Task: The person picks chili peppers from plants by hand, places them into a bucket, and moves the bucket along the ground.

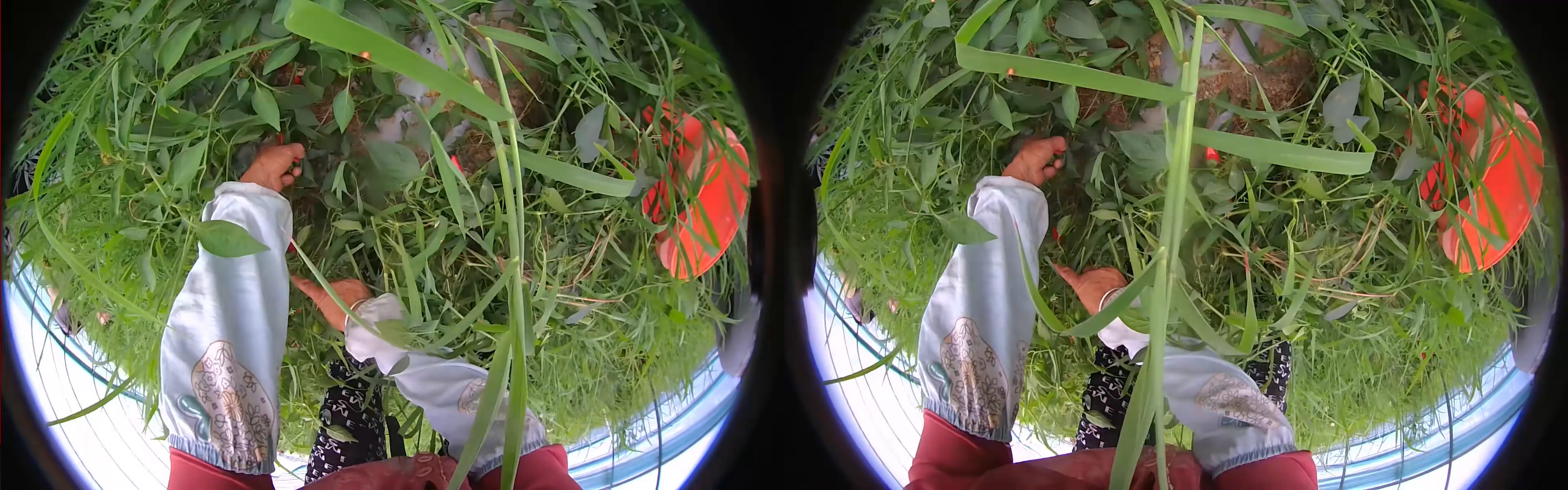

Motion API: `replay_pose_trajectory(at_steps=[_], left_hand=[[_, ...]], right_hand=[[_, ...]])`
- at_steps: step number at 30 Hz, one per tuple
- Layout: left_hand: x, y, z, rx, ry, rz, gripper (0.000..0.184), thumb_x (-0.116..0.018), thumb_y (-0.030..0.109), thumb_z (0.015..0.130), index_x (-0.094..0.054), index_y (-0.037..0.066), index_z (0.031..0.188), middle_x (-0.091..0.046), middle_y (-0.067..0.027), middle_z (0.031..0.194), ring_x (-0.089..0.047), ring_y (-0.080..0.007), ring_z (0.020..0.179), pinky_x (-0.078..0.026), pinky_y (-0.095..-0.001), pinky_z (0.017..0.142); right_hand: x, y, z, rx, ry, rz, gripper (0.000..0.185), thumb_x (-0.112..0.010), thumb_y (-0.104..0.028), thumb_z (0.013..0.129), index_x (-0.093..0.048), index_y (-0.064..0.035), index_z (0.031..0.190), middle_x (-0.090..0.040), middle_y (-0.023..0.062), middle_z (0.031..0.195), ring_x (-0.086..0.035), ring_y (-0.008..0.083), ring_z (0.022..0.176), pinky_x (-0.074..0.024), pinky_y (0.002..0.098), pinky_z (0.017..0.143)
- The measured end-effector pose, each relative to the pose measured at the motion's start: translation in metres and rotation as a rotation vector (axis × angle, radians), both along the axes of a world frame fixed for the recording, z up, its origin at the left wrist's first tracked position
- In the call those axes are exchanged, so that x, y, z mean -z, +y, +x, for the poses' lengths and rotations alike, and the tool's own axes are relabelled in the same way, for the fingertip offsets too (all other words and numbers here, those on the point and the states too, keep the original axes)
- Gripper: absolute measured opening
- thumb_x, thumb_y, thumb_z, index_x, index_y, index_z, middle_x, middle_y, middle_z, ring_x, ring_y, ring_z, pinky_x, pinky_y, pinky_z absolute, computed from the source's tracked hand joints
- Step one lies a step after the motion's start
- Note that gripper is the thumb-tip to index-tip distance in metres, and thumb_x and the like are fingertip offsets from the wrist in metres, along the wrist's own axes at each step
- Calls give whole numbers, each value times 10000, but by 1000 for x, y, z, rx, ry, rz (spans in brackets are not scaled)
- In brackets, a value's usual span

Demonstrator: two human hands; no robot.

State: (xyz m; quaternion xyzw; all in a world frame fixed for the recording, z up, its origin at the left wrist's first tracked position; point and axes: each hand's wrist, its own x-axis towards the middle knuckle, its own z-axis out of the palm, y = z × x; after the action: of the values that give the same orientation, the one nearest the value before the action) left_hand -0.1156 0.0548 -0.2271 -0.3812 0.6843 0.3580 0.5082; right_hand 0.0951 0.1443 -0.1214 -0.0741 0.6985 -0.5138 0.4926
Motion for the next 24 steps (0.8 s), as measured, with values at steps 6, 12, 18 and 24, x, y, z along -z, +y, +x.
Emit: replay_pose_trajectory(at_steps=[6,12,18,24], left_hand=[[-65,-6,17,130,-37,229,242,-531,34,701,-533,64,941,-573,-42,742,-410,-89,421,-236,-214,323],[-95,-56,65,-156,158,355,281,-544,69,742,-533,82,1022,-605,-39,857,-417,-94,394,-286,-199,328],[-78,-101,114,-111,180,460,368,-572,66,768,-527,79,1133,-582,-29,888,-502,-99,516,-387,-215,424],[-87,-111,121,-325,39,633,311,-529,48,791,-513,16,1100,-548,-13,694,-515,-90,580,-406,-224,511]], right_hand=[[20,-12,22,43,76,44,620,-399,-137,844,-136,-360,1359,-554,157,826,-573,325,752,-458,419,704],[-2,27,2,128,-173,75,492,-420,-141,851,-275,-122,1321,-571,173,846,-562,299,717,-459,385,686],[-27,93,-47,700,-513,-152,437,-522,-83,815,-417,-100,1239,-597,74,798,-551,164,602,-459,271,580],[-8,116,-121,1116,-568,-312,183,-504,-128,858,-552,-76,1028,-551,15,723,-553,121,611,-434,221,519]])
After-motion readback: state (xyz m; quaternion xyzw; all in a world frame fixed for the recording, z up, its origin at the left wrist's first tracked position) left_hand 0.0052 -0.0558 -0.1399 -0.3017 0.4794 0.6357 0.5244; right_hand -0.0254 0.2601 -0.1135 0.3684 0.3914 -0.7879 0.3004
